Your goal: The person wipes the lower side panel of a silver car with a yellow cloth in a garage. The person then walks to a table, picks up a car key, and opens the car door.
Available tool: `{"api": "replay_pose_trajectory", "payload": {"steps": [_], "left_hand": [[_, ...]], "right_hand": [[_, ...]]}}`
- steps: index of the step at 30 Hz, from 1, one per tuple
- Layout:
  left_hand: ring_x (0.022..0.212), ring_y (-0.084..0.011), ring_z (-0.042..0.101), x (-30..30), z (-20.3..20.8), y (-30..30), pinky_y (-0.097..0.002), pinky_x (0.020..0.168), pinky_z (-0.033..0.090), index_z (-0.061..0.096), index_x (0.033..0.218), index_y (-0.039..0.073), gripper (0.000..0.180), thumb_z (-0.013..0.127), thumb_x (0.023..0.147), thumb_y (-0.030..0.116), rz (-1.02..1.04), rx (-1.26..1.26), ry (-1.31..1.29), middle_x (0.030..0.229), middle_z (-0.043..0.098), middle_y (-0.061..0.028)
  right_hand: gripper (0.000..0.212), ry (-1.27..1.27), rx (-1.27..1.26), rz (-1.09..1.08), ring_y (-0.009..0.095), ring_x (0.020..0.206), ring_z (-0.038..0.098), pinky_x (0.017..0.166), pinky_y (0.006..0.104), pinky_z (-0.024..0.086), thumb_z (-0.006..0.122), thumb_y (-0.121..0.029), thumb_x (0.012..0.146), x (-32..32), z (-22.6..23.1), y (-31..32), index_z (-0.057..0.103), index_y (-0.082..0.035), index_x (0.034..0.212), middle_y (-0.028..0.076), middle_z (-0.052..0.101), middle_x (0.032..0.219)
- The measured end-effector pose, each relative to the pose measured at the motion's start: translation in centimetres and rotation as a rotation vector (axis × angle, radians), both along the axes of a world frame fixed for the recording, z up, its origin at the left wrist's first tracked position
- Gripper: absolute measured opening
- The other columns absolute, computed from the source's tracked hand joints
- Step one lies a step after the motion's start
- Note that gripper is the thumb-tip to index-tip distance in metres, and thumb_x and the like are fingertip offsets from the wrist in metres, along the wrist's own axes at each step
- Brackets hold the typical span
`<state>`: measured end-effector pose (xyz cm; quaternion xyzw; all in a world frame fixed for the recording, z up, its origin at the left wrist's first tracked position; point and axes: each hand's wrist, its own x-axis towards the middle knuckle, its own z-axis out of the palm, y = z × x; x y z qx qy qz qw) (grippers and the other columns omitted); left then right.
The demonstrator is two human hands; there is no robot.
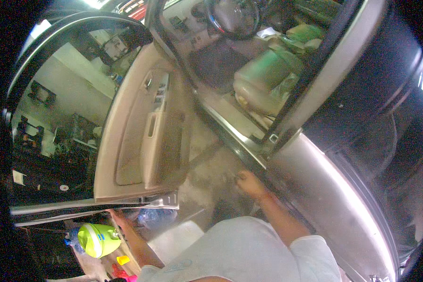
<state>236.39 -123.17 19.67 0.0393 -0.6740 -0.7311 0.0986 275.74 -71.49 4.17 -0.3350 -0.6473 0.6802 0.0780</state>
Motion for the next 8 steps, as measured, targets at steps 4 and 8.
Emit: {"api": "replay_pose_trajectory", "payload": {"steps": [4,8], "left_hand": [[0.154,-0.0311,0.038,-1.0,0.3,1.5,-0.0526,0.128,0.028,0.036,0.166,0.005,0.081,0.043,0.111,0.064,0.132,-0.019,0.023,0.17,0.038,-0.0145],[0.16,-0.0326,0.028,-5.6,-2.3,-4.9,-0.0587,0.132,0.014,0.03,0.171,0.019,0.089,0.049,0.103,0.074,0.007,0.091,-0.009,0.175,0.033,-0.0097]], "right_hand": [[0.039,0.127,-0.16,-0.118,0.011,0.066,0.063,0.058,0.0265,0.048,0.065,-0.012,0.099,-8.1,4.6,3.7,0.063,0.003,0.135,0.007,0.075,0.094],[0.044,0.215,-0.212,-0.188,0.015,0.084,0.076,0.06,0.0258,0.053,0.065,-0.011,0.101,-15.8,3.6,10.8,0.059,-0.003,0.144,0.008,0.077,0.105]]}}
